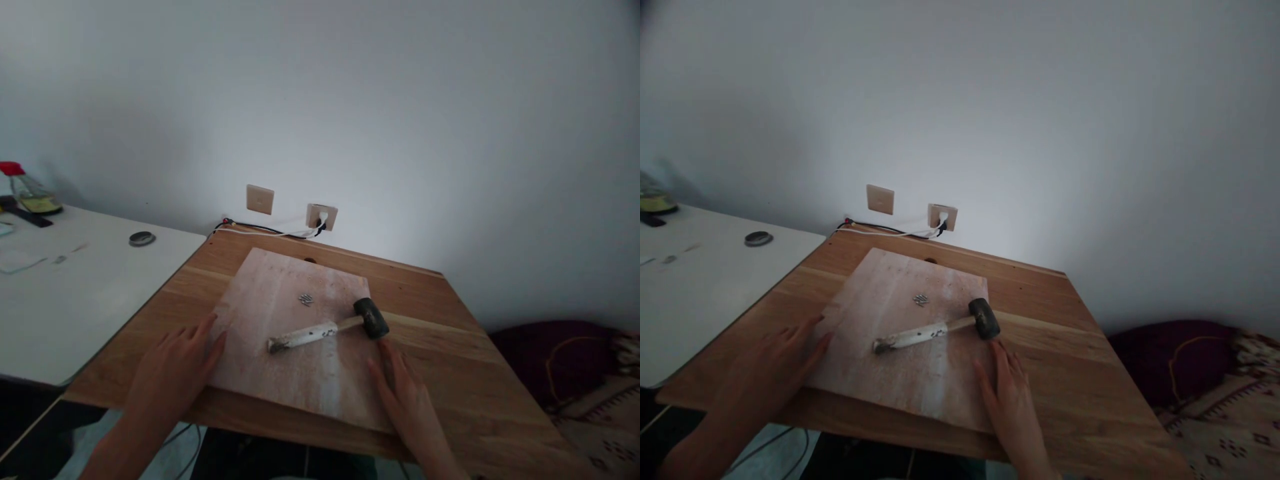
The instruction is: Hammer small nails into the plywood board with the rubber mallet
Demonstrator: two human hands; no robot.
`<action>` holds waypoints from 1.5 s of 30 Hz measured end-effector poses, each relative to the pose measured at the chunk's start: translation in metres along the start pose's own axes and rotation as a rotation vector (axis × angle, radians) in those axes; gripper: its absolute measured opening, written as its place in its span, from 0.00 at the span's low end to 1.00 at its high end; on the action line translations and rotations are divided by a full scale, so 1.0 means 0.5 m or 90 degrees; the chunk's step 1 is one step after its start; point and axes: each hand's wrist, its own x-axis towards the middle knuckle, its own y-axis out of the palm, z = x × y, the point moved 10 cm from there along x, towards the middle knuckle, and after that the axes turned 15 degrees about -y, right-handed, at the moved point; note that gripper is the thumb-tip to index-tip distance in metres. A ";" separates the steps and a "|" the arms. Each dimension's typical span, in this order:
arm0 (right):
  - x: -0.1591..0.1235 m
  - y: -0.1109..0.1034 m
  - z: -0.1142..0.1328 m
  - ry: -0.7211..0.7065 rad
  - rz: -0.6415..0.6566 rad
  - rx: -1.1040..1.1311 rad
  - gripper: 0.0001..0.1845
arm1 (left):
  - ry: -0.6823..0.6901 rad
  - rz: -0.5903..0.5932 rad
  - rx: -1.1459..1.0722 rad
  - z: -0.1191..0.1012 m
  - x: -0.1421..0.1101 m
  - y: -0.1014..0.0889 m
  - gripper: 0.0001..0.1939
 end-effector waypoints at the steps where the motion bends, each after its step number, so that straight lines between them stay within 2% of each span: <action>1: -0.012 -0.018 -0.022 0.017 -0.008 -0.014 0.29 | 0.010 0.022 0.031 -0.022 -0.007 0.014 0.21; 3: -0.033 -0.056 -0.053 0.051 -0.040 -0.050 0.30 | 0.022 0.055 0.066 -0.056 -0.014 0.035 0.22; 6: -0.044 -0.097 -0.056 0.087 -0.087 -0.087 0.32 | 0.073 0.050 0.053 -0.115 -0.008 0.039 0.21; 8: -0.027 -0.090 -0.038 0.095 -0.059 -0.049 0.32 | 0.154 0.042 0.044 -0.178 -0.003 0.040 0.18; 12: 0.041 -0.031 0.004 0.094 0.086 0.101 0.29 | 0.334 0.055 0.028 -0.332 0.000 0.058 0.15; 15: 0.071 -0.025 -0.001 0.140 0.073 0.182 0.25 | 0.443 0.075 0.027 -0.430 0.006 0.083 0.11; 17: 0.061 -0.036 -0.023 0.207 0.016 0.267 0.24 | 0.476 0.092 0.030 -0.468 0.021 0.102 0.10; 21: -0.018 -0.061 -0.077 0.408 -0.174 0.579 0.22 | 0.502 0.093 -0.014 -0.505 0.059 0.122 0.11; 23: -0.051 -0.064 -0.088 0.468 -0.213 0.698 0.23 | 0.512 0.083 -0.039 -0.521 0.074 0.127 0.13; 25: -0.065 -0.071 -0.093 0.469 -0.217 0.735 0.23 | 0.529 0.079 -0.051 -0.540 0.078 0.133 0.14; 28: -0.066 -0.078 -0.100 0.430 -0.190 0.699 0.22 | 0.618 0.099 -0.057 -0.573 0.035 0.138 0.15; 31: -0.061 -0.080 -0.113 0.391 -0.138 0.603 0.20 | 0.788 0.132 -0.063 -0.589 -0.065 0.133 0.11; 34: -0.058 -0.083 -0.134 0.357 -0.099 0.504 0.21 | 0.907 0.092 -0.013 -0.581 -0.154 0.135 0.05; 36: -0.059 -0.081 -0.147 0.348 -0.074 0.466 0.23 | 0.941 0.043 0.030 -0.576 -0.187 0.142 0.07; 40: -0.059 -0.079 -0.163 0.369 -0.040 0.415 0.27 | 0.983 -0.015 0.073 -0.576 -0.207 0.154 0.11; 43: -0.054 -0.081 -0.166 0.389 -0.056 0.435 0.36 | 0.982 0.005 0.090 -0.580 -0.188 0.160 0.11; 45: -0.052 -0.079 -0.166 0.398 -0.072 0.470 0.38 | 0.961 0.042 0.055 -0.592 -0.161 0.159 0.11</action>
